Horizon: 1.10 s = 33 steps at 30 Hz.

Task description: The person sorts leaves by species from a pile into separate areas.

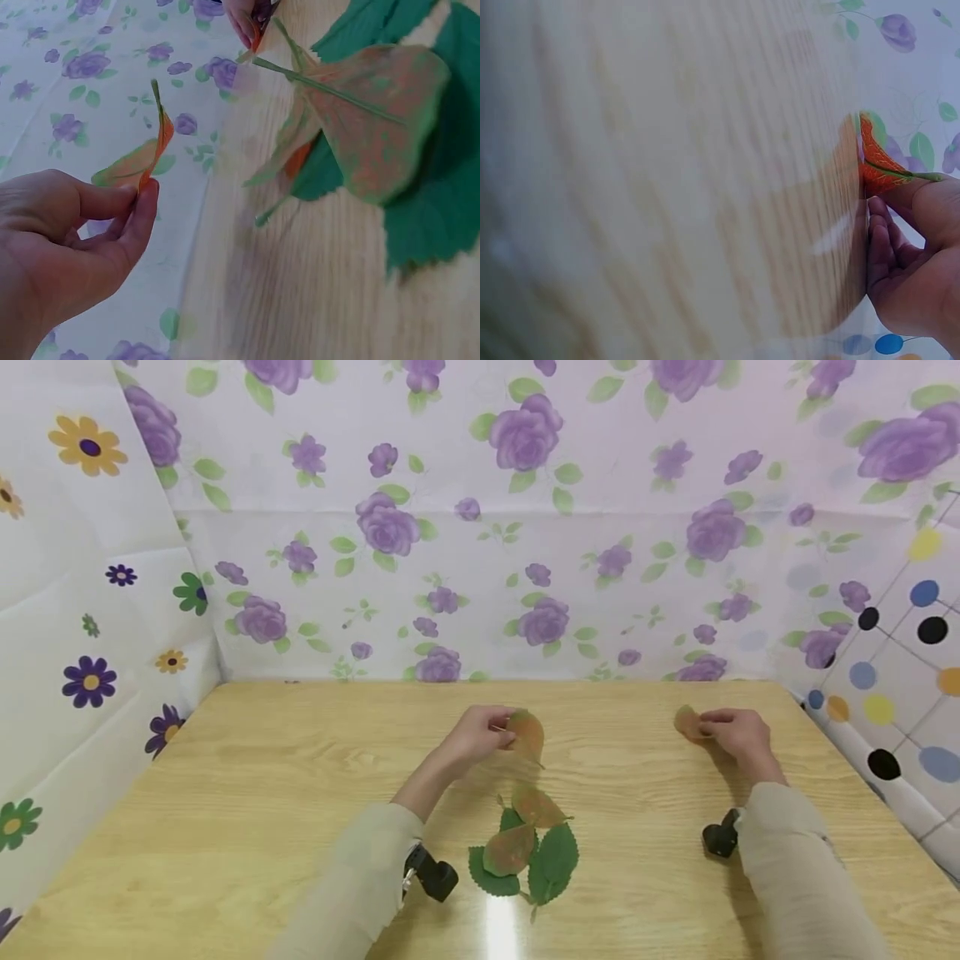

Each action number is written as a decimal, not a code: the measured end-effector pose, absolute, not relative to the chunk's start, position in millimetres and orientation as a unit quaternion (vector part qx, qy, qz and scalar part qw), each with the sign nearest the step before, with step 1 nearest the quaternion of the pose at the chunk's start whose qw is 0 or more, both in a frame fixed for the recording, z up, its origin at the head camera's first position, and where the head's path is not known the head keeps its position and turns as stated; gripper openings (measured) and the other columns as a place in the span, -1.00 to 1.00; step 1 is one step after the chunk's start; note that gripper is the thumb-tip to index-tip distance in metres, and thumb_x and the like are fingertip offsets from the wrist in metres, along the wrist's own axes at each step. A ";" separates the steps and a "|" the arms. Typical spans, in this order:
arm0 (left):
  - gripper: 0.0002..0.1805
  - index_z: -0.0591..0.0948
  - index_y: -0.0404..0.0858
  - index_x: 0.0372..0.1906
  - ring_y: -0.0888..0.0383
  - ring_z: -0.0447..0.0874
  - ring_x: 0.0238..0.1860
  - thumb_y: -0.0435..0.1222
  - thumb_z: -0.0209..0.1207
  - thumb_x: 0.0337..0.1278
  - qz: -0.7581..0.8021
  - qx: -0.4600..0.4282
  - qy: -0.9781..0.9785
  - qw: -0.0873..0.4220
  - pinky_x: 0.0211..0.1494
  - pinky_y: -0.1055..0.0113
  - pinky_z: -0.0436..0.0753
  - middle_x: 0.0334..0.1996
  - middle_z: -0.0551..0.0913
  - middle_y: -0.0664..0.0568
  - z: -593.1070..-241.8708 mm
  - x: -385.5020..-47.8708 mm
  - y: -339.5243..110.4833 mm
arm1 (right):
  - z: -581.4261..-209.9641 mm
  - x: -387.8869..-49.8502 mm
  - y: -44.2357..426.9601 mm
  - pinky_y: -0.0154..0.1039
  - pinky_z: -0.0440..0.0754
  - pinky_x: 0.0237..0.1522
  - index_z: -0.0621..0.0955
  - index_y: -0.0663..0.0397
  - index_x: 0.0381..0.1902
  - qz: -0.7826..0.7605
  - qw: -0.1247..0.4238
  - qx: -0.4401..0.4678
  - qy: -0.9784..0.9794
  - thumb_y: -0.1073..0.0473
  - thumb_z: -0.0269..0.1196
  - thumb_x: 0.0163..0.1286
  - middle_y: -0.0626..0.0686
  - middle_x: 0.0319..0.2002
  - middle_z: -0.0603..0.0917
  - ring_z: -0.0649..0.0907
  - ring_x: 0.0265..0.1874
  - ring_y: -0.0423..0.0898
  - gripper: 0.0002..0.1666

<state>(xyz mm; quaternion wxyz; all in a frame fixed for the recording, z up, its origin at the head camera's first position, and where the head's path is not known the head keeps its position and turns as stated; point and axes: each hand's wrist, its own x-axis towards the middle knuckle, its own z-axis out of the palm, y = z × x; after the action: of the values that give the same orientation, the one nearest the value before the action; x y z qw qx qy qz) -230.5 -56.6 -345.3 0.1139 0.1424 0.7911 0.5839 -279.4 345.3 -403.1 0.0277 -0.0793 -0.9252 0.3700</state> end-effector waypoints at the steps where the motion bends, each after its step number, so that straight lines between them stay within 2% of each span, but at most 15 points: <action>1: -0.54 0.44 -0.49 0.25 -0.08 0.64 -0.12 -0.64 0.04 0.23 0.587 0.147 0.788 0.114 0.03 0.16 0.62 -0.04 0.57 -0.31 -344.3 -232.3 -51.0 | -402.5 -278.6 346.1 0.23 0.34 0.17 0.53 0.46 0.11 0.371 0.027 -0.081 -0.925 0.15 0.11 0.46 0.45 0.14 0.46 0.36 0.15 0.41 -0.54; 6: -0.56 0.48 -0.51 0.20 -0.04 0.69 -0.20 -0.61 0.13 0.19 0.603 0.147 0.779 0.086 -0.07 0.26 0.66 -0.21 0.64 -0.26 -345.4 -239.8 -22.1 | -401.2 -279.3 346.7 0.20 0.35 0.19 0.53 0.43 0.12 0.369 0.028 -0.090 -0.924 0.14 0.11 0.46 0.43 0.16 0.45 0.35 0.17 0.40 -0.54; 10: -0.67 0.58 -0.52 0.04 -0.03 0.73 -0.26 -0.57 0.21 0.14 0.618 0.127 0.773 0.064 -0.18 0.30 0.69 -0.31 0.67 -0.21 -349.9 -244.4 2.2 | -401.1 -279.5 347.5 0.19 0.34 0.19 0.54 0.43 0.11 0.365 0.033 -0.097 -0.925 0.15 0.12 0.45 0.43 0.16 0.45 0.34 0.17 0.40 -0.55; 14: -0.82 0.64 -0.52 -0.12 0.01 0.72 -0.29 -0.55 0.21 0.15 0.616 0.114 0.778 0.049 -0.27 0.36 0.69 -0.31 0.69 -0.17 -355.5 -249.6 21.2 | -402.3 -278.6 346.5 0.19 0.36 0.18 0.54 0.42 0.11 0.364 0.033 -0.098 -0.926 0.15 0.11 0.46 0.42 0.15 0.47 0.36 0.16 0.39 -0.56; 22: -0.81 0.63 -0.50 -0.12 0.04 0.70 -0.30 -0.61 0.18 0.15 0.620 0.089 0.775 0.081 -0.24 0.40 0.68 -0.32 0.64 -0.14 -359.8 -271.3 47.2 | -403.2 -276.2 342.5 0.17 0.36 0.17 0.56 0.42 0.08 0.359 0.040 -0.087 -0.928 0.17 0.12 0.45 0.42 0.12 0.50 0.40 0.14 0.38 -0.58; 29: -0.86 0.64 -0.52 -0.23 -0.01 0.72 -0.31 -0.65 0.19 0.08 0.637 0.068 0.767 0.041 -0.29 0.42 0.67 -0.35 0.65 -0.20 -359.6 -292.5 64.0 | -400.8 -275.8 339.1 0.17 0.33 0.20 0.58 0.41 0.05 0.345 0.060 -0.078 -0.934 0.18 0.15 0.42 0.40 0.09 0.54 0.42 0.13 0.37 -0.61; 33: -0.86 0.64 -0.53 -0.23 -0.05 0.72 -0.25 -0.65 0.20 0.08 0.645 0.046 0.760 0.058 -0.26 0.38 0.69 -0.31 0.67 -0.21 -359.3 -296.7 73.7 | -402.4 -276.5 337.1 0.16 0.33 0.20 0.60 0.40 0.03 0.338 0.066 -0.076 -0.936 0.18 0.16 0.41 0.39 0.08 0.55 0.43 0.12 0.36 -0.61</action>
<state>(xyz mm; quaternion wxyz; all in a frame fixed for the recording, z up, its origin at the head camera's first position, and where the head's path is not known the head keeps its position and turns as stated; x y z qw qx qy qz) -296.7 73.7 -359.3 0.0575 0.0460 0.7602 0.6454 -276.5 337.1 -402.4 0.0661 -0.0756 -0.9356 0.3384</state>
